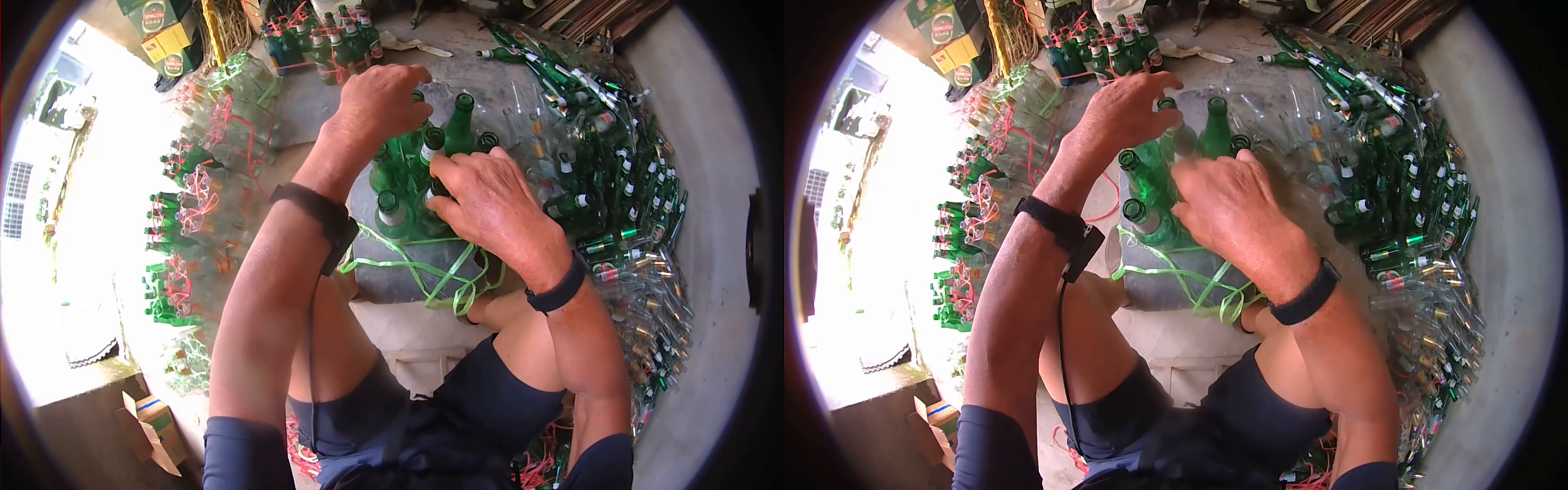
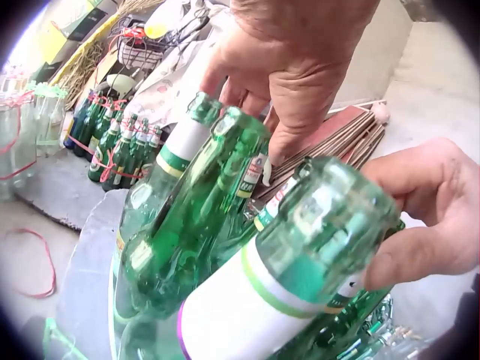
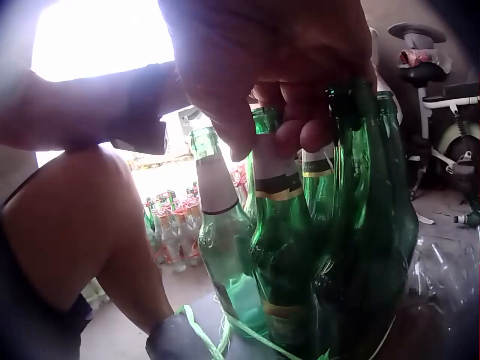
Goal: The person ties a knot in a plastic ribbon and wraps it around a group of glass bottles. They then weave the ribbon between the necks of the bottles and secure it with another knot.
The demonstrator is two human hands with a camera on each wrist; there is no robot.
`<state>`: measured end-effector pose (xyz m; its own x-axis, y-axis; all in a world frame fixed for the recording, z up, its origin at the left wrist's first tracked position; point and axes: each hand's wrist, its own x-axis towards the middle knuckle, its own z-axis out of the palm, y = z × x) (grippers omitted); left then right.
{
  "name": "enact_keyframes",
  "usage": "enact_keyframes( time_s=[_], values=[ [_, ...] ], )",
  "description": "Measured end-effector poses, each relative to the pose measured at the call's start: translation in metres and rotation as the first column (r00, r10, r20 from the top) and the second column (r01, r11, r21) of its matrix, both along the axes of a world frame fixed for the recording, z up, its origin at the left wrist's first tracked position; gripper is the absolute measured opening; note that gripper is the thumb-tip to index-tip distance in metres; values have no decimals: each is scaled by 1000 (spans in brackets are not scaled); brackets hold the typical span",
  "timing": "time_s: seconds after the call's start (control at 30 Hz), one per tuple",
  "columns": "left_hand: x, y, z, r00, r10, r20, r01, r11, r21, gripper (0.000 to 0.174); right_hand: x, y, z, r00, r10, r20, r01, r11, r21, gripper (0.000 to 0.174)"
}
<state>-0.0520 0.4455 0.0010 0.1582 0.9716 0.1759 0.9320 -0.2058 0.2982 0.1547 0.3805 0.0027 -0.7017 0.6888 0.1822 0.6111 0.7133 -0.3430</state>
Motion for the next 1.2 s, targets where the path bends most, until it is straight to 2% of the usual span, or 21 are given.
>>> enact_keyframes(
  time_s=[0.13, 0.4, 0.47, 0.57, 0.77, 0.9, 0.97, 1.2],
  values=[
    [1, 6, -15, 997, 13, -70, -19, 996, -82, 45, 0, 7, -6, 998, 49, 28, -49, 999, -23, 18],
    [2, 6, -30, 989, 11, -148, -13, 1000, -14, 37, -4, 19, -13, 996, 74, 40, -69, 991, -111, 22],
    [1, 10, -33, 990, 10, -138, -9, 1000, 6, 37, -5, 20, -15, 988, 118, 98, -115, 993, -36, 28],
    [0, 14, -34, 990, 23, -142, -22, 1000, 11, 35, -4, 16, -14, 986, 142, 85, -143, 990, 8, 26],
    [1, 17, -33, 984, 11, -176, -2, 999, 52, 35, -2, 14, -12, 976, 184, 117, -186, 983, 6, 24],
    [2, 14, -29, 985, 10, -173, -4, 999, 32, 36, -3, 16, -15, 972, 201, 122, -202, 979, -2, 24],
    [4, 11, -27, 998, 34, -57, -27, 992, 125, 20, -3, 17, -15, 973, 202, 113, -204, 979, 11, 24],
    [5, 11, -24, 997, 26, -73, -19, 995, 97, 18, -7, 15, -8, 971, 175, 165, -169, 984, -46, 25]
  ],
)
